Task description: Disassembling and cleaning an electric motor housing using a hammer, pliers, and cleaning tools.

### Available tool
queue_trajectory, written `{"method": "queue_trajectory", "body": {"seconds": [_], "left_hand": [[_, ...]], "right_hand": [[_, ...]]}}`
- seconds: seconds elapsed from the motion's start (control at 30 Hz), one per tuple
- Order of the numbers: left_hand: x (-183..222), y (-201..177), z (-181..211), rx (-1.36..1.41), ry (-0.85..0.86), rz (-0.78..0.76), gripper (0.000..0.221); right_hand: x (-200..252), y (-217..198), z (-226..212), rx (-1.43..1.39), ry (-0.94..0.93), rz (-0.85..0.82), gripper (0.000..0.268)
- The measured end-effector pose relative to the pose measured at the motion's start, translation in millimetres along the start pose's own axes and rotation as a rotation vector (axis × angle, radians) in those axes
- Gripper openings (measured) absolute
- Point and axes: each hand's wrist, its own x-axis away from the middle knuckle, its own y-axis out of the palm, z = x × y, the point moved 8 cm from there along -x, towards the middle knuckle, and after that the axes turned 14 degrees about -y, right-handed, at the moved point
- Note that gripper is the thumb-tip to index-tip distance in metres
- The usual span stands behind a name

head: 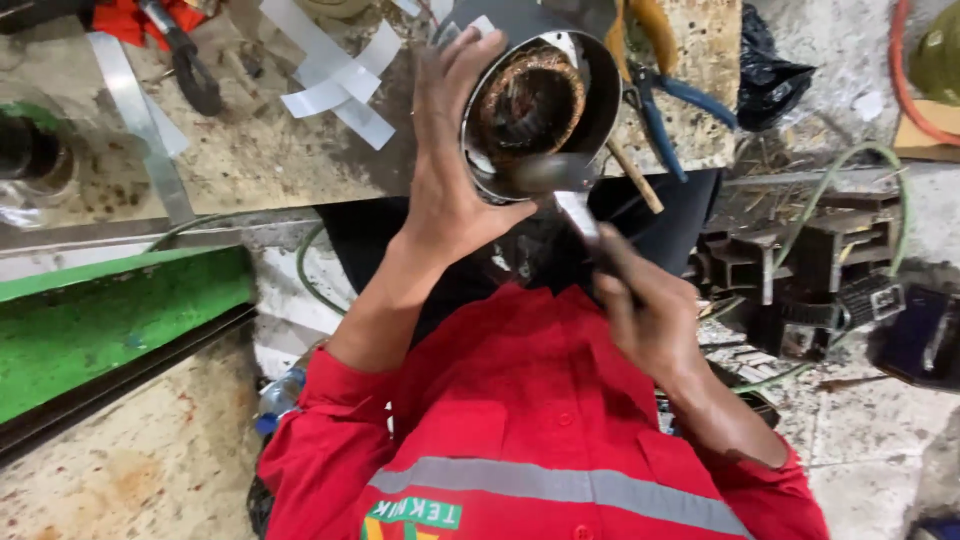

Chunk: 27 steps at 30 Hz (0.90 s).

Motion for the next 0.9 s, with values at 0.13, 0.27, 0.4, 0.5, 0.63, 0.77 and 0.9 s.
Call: {"method": "queue_trajectory", "body": {"seconds": [0.13,0.27,0.4,0.5,0.63,0.77,0.9], "left_hand": [[7.6,4.8,1.3,-0.005,0.024,0.02,0.146],[4.0,-4.9,10.9,-0.022,-0.044,-0.026,0.102],[21.2,-2.2,-5.9,0.031,-0.073,-0.049,0.094],[29.9,9.0,-15.4,-0.07,0.048,0.016,0.111],[40.6,13.7,-0.4,-0.209,0.296,0.083,0.103],[51.4,13.1,17.9,-0.308,0.445,0.101,0.084],[67.3,19.5,10.0,-0.379,0.495,0.051,0.064]], "right_hand": [[75.2,-17.6,47.1,0.3,-0.174,0.34,0.029],[-9.1,-31.8,-4.9,0.018,0.182,0.04,0.045],[-7.5,-89.0,0.1,0.004,0.221,0.614,0.037],[-17.7,-108.7,41.6,0.064,0.051,0.657,0.043],[-86.6,-100.7,42.7,0.374,-0.143,0.345,0.043],[-125.2,-82.1,76.0,0.599,-0.274,0.212,0.039],[-136.8,-80.6,45.7,0.525,-0.426,0.211,0.04]]}}
